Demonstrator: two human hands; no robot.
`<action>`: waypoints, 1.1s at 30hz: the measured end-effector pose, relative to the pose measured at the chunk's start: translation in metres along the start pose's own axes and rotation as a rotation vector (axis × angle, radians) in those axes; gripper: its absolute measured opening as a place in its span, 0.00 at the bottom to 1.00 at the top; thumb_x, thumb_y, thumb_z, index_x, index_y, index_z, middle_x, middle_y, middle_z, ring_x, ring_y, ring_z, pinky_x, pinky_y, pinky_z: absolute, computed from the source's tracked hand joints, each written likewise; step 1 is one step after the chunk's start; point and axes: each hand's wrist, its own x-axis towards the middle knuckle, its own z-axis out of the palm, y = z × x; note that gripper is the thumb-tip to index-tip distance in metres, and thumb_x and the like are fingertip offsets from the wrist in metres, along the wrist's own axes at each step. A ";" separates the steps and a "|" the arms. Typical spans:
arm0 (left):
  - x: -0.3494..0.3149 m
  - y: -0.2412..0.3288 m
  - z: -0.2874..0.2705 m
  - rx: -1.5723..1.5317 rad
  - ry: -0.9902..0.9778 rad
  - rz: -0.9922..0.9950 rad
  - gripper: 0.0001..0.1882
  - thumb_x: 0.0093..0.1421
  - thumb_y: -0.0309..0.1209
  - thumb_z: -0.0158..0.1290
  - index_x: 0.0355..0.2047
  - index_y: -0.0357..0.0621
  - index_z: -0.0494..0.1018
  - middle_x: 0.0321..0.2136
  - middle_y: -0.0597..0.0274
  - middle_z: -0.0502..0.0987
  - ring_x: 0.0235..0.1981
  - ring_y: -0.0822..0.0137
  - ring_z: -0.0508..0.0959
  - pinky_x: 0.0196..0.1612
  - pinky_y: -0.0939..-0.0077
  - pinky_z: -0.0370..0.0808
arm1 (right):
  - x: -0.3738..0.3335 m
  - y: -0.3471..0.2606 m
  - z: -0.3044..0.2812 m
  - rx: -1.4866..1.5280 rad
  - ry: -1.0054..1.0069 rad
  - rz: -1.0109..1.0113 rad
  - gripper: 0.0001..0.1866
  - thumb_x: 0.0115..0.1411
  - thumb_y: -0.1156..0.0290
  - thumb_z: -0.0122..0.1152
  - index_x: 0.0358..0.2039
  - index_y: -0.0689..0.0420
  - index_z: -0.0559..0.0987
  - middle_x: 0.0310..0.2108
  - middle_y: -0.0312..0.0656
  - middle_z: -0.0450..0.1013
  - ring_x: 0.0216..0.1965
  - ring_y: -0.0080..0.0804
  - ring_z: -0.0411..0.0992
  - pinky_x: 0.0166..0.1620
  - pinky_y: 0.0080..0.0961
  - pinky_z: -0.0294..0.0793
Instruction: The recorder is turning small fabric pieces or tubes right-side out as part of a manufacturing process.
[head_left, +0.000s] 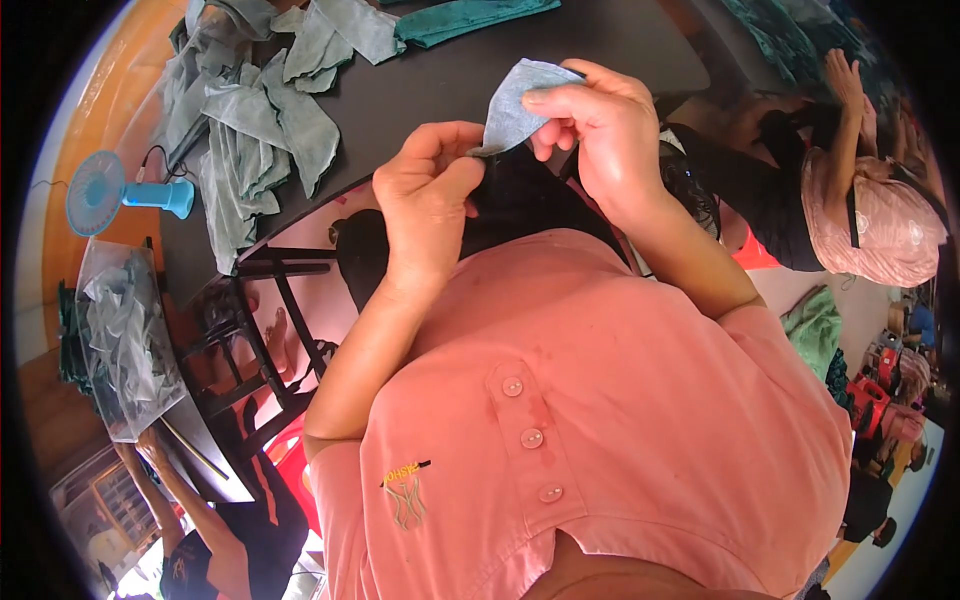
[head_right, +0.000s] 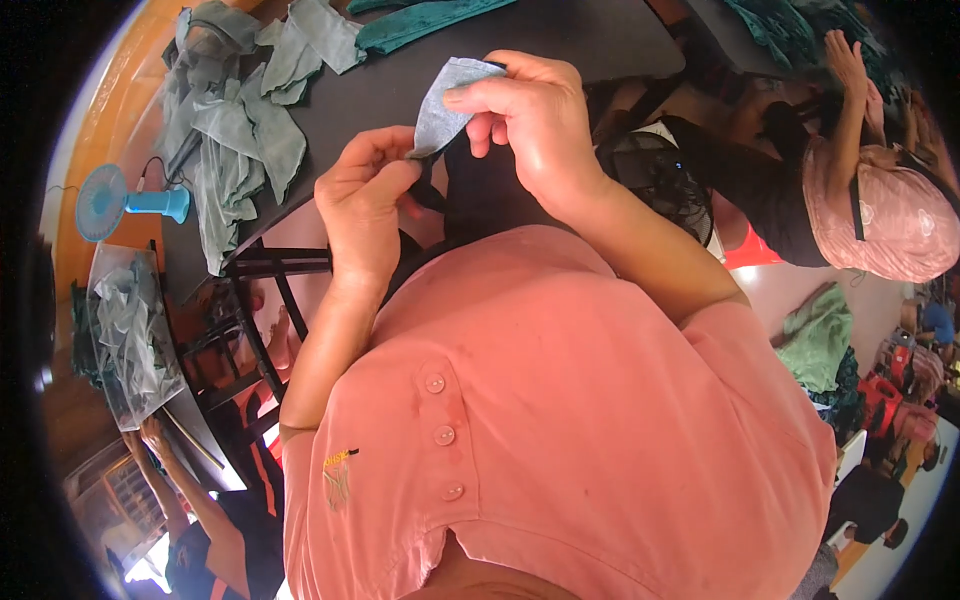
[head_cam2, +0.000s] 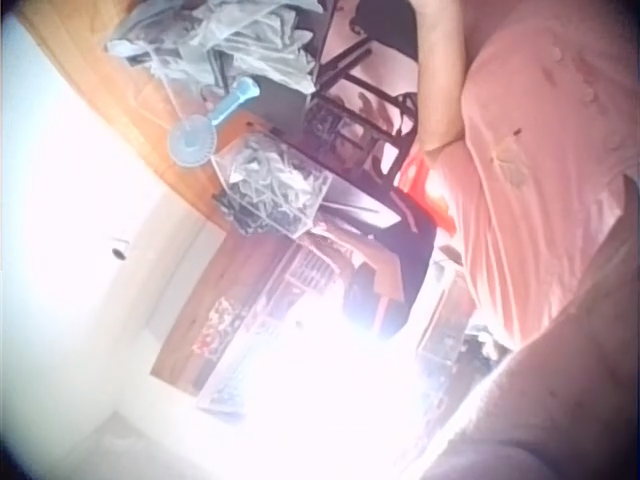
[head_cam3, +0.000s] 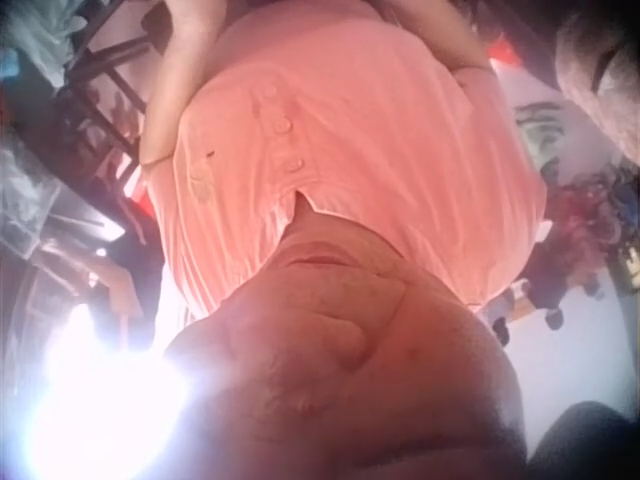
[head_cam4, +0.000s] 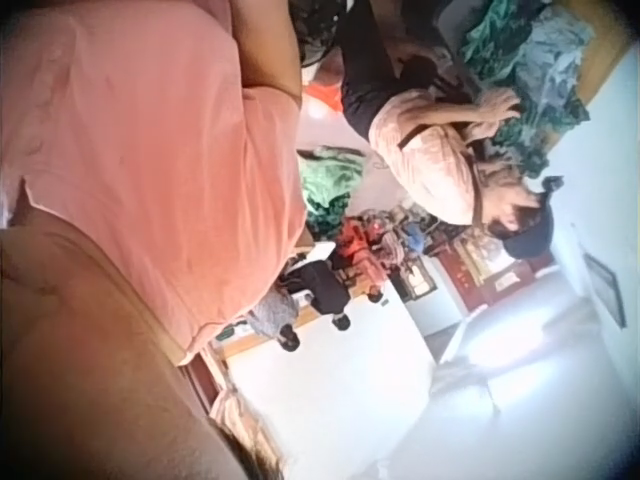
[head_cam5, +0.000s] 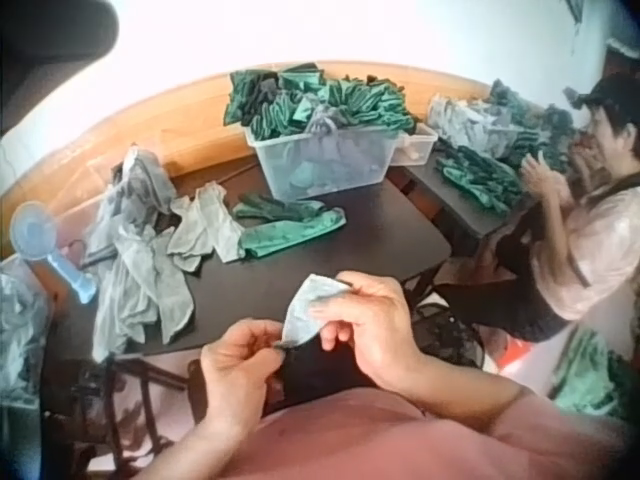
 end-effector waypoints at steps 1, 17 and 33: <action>0.002 -0.008 -0.001 0.010 -0.015 0.074 0.09 0.54 0.15 0.50 0.35 0.34 0.75 0.27 0.67 0.75 0.22 0.77 0.68 0.26 0.84 0.67 | -0.002 0.002 0.000 0.020 -0.011 -0.012 0.06 0.49 0.72 0.63 0.21 0.61 0.78 0.15 0.36 0.70 0.15 0.21 0.67 0.23 0.17 0.59; 0.025 0.005 0.005 0.660 -0.120 0.804 0.15 0.51 0.11 0.50 0.36 0.38 0.78 0.27 0.57 0.76 0.24 0.63 0.73 0.32 0.78 0.71 | 0.002 0.002 -0.007 0.164 -0.013 0.007 0.08 0.50 0.74 0.63 0.18 0.60 0.74 0.12 0.34 0.62 0.12 0.22 0.59 0.19 0.21 0.58; 0.012 -0.002 0.007 0.124 0.067 0.329 0.09 0.54 0.12 0.49 0.32 0.35 0.75 0.29 0.69 0.72 0.32 0.78 0.68 0.38 0.87 0.64 | -0.001 0.041 0.009 -0.190 -0.202 -0.420 0.05 0.56 0.78 0.63 0.29 0.63 0.75 0.23 0.36 0.72 0.24 0.19 0.68 0.28 0.18 0.66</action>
